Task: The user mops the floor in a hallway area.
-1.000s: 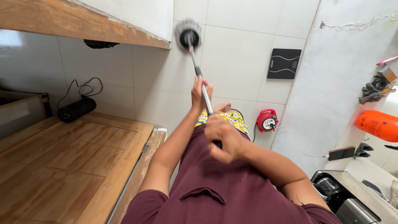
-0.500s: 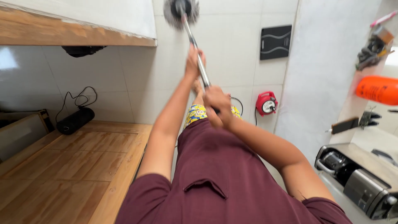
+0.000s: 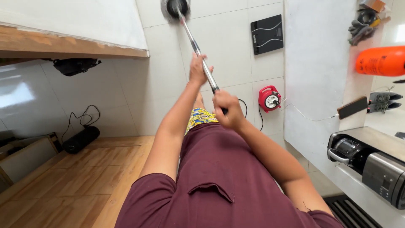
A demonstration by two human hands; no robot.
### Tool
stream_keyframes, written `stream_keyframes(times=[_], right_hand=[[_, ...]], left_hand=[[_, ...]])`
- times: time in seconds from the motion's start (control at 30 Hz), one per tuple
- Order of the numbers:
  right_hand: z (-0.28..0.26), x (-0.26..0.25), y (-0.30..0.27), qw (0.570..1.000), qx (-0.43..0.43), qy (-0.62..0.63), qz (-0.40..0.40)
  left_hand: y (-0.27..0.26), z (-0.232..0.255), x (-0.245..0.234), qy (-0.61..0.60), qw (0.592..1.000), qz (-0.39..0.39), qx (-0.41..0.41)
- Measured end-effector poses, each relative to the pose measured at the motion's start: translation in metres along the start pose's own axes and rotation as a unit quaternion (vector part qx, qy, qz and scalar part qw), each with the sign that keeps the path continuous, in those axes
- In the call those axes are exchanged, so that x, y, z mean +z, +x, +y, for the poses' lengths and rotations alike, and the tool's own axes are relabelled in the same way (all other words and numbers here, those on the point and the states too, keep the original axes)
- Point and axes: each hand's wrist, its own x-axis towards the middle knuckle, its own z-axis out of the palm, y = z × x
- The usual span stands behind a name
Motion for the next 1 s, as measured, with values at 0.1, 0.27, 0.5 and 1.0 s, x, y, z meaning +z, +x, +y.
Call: stream_keyframes(times=[0.1, 0.27, 0.5, 1.0], right_hand=[[-0.04, -0.054, -0.057, 0.996, 0.084, 0.013, -0.001], [-0.087, -0.134, -0.155, 0.992, 0.106, 0.064, 0.004], [-0.093, -0.162, -0.201, 0.978, 0.109, 0.127, 0.128], [0.103, -0.133, -0.008, 0.975, 0.021, 0.064, 0.21]], left_hand=[[-0.075, 0.042, 0.051, -0.01, 0.992, 0.041, 0.118], [-0.188, 0.165, 0.075, -0.009, 0.989, -0.15, -0.007], [-0.203, 0.167, 0.138, -0.008, 0.963, -0.25, 0.1], [0.083, 0.138, 0.124, 0.187, 0.971, -0.146, 0.026]])
